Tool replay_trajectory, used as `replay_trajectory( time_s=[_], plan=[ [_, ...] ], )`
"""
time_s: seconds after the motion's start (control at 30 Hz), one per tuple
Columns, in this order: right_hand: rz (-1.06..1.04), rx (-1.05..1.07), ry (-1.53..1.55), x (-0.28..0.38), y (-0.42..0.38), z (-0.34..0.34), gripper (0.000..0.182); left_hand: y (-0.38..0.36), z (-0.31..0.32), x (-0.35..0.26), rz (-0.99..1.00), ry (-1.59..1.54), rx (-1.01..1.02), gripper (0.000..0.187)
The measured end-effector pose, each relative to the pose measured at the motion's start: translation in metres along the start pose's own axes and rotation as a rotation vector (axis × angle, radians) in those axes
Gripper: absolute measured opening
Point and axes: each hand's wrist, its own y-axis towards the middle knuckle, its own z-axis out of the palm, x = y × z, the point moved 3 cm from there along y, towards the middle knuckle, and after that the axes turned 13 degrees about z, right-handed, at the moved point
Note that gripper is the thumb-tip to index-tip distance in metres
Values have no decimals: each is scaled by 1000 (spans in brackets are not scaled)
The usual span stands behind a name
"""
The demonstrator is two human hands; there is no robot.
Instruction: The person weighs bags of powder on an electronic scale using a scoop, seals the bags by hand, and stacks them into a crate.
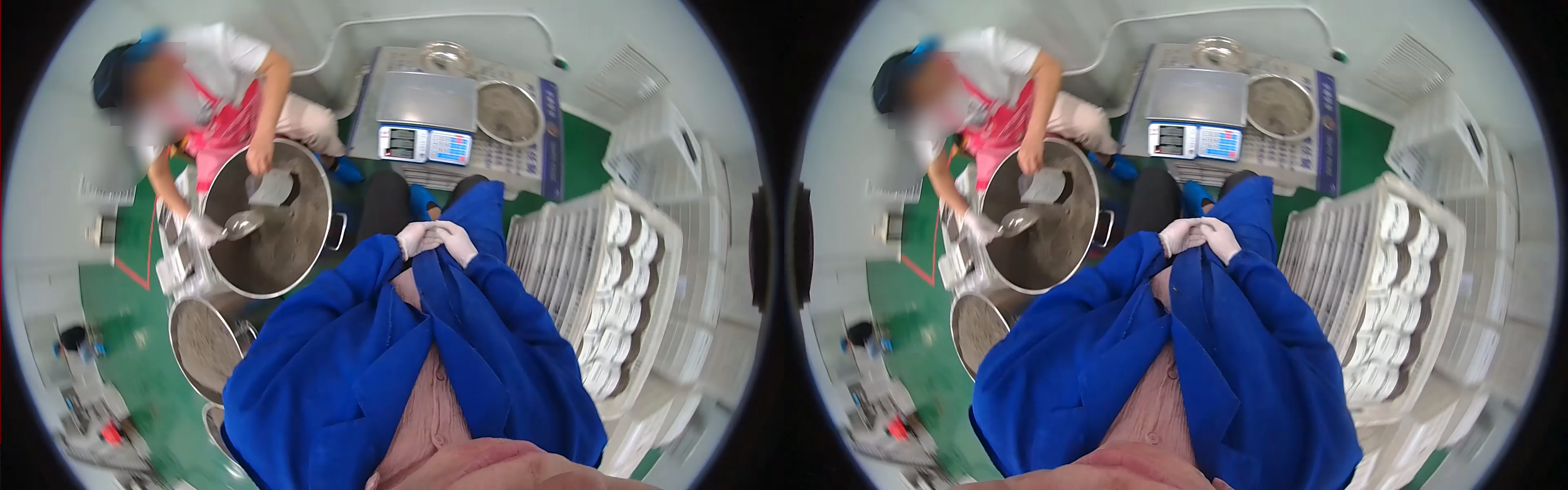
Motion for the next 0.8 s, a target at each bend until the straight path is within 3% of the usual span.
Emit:
replay_trajectory(
  time_s=[0.23, 0.8],
  plan=[
    [126, 67, 84, -10, 6, -4, 29, -7, 6, -3, -4, -34, -36, 34],
    [172, 69, 20, 16, -6, -1, 32, 5, -1, 5, 4, -34, -9, 33]
  ],
)
